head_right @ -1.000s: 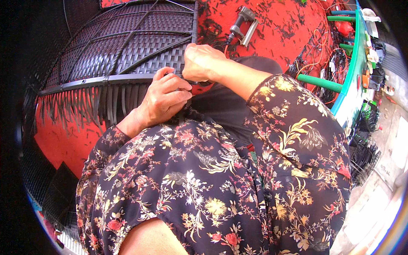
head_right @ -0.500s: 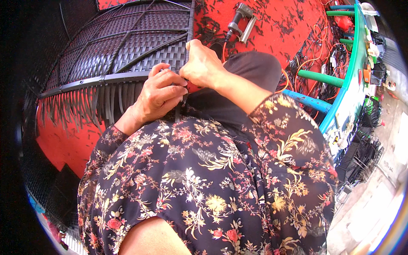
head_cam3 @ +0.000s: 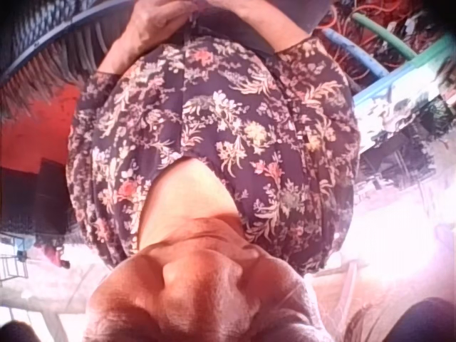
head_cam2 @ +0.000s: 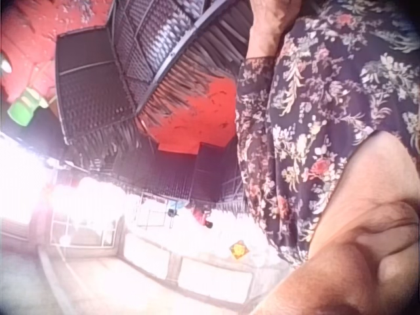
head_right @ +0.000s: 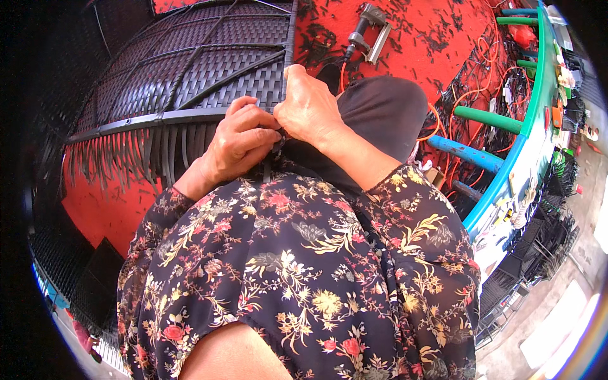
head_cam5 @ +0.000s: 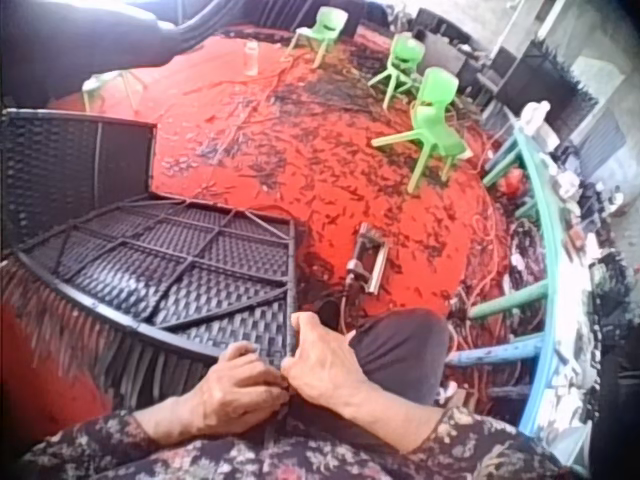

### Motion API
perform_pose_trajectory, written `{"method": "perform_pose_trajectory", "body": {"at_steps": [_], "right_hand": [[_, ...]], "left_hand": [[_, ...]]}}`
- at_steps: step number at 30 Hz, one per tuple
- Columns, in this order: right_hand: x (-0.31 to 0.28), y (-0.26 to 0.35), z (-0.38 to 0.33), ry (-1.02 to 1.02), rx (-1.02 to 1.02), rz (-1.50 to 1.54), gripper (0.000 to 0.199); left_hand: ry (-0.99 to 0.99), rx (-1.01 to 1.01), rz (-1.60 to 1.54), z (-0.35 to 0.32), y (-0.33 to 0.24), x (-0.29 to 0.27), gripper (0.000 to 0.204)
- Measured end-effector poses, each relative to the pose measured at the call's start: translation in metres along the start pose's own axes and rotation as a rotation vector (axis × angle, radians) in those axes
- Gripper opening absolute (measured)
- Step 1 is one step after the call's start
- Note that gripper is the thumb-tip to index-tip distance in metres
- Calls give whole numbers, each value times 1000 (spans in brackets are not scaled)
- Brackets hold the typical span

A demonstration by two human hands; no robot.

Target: The person weaves black plastic strips through a furniture frame, uses a knife to trim the strips, and secures the woven material using pliers and by hand.

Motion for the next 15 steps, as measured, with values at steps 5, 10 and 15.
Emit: {"method": "perform_pose_trajectory", "body": {"at_steps": [5,10,15], "right_hand": [[0,-9,-24,-54,-82,324,44],[2,-12,-33,-137,124,406,48],[-10,2,1,132,60,33,43]], "left_hand": [[-18,-8,10,-1,0,1,14],[-24,-19,-11,-4,-3,2,14],[-21,-16,-21,-2,-3,0,13]]}}
Point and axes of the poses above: each hand's wrist, its own z-axis towards the middle knuckle, its own x-axis out of the palm, y = z × x, the point moved 1 cm from there along z, towards the middle knuckle, and after that the axes turned 12 degrees about -y, right-handed, at the moved point
